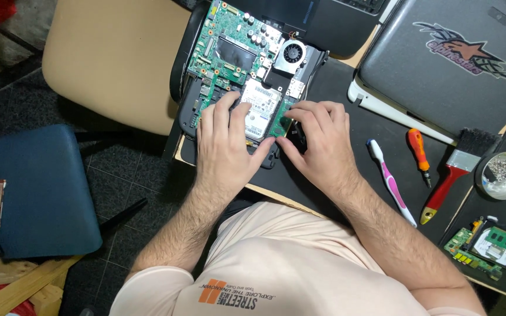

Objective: Disassembling, cleaning, and reassembling various laptop components including the hard drive and motherboard.

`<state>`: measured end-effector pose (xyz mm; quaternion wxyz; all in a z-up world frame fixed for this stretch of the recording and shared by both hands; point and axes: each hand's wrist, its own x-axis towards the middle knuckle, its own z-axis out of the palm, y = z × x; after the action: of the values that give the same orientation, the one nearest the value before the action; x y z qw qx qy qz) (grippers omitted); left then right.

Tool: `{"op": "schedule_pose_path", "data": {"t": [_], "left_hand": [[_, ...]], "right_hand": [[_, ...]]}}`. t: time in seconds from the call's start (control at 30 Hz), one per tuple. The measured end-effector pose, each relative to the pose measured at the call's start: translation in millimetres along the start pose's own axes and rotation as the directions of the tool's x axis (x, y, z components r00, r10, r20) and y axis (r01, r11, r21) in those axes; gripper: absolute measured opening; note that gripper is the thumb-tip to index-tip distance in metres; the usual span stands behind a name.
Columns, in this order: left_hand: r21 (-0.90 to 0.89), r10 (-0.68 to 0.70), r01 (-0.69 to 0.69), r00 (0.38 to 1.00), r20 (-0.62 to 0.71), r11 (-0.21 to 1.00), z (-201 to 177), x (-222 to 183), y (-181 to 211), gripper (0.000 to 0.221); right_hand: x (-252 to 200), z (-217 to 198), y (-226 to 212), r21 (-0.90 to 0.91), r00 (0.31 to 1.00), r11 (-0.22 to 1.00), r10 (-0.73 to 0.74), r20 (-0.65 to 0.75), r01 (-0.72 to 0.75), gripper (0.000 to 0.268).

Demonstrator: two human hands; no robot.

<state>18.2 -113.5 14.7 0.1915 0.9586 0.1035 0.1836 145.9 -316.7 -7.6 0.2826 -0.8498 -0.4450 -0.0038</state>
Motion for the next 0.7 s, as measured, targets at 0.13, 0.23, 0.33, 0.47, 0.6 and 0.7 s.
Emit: {"op": "schedule_pose_path", "data": {"t": [0.13, 0.23, 0.33, 0.47, 0.6, 0.7], "left_hand": [[-0.038, -0.025, 0.026, 0.999, 0.024, 0.999, 5, 1, 2, 0.079], [-0.051, -0.053, 0.053, 0.998, -0.015, 0.997, 10, 2, 1, 0.078], [-0.052, -0.061, 0.058, 0.997, -0.052, 0.997, 7, 3, 5, 0.079], [-0.082, -0.065, 0.058, 0.994, -0.090, 0.995, 4, 2, 2, 0.078], [-0.110, 0.008, -0.032, 0.977, -0.213, 0.993, -3, 8, 1, 0.078], [-0.133, 0.014, -0.055, 0.956, -0.292, 0.990, 7, 3, -6, 0.079]], "right_hand": [[-2, 2, 2, 0.011, 1.000, 1.000, -0.002, -0.012, 0.002, 0.045], [-5, 4, 2, 0.027, 1.000, 1.000, -0.002, -0.015, 0.003, 0.036], [-6, 5, 2, 0.022, 1.000, 1.000, 0.002, -0.026, -0.001, 0.034], [-6, 7, 3, 0.047, 0.998, 0.999, -0.007, -0.059, 0.010, 0.039], [-5, 7, 2, 0.047, 0.994, 0.997, -0.055, -0.094, 0.059, 0.041], [-5, 10, 3, 0.026, 0.990, 0.996, -0.085, -0.112, 0.088, 0.043]]}}
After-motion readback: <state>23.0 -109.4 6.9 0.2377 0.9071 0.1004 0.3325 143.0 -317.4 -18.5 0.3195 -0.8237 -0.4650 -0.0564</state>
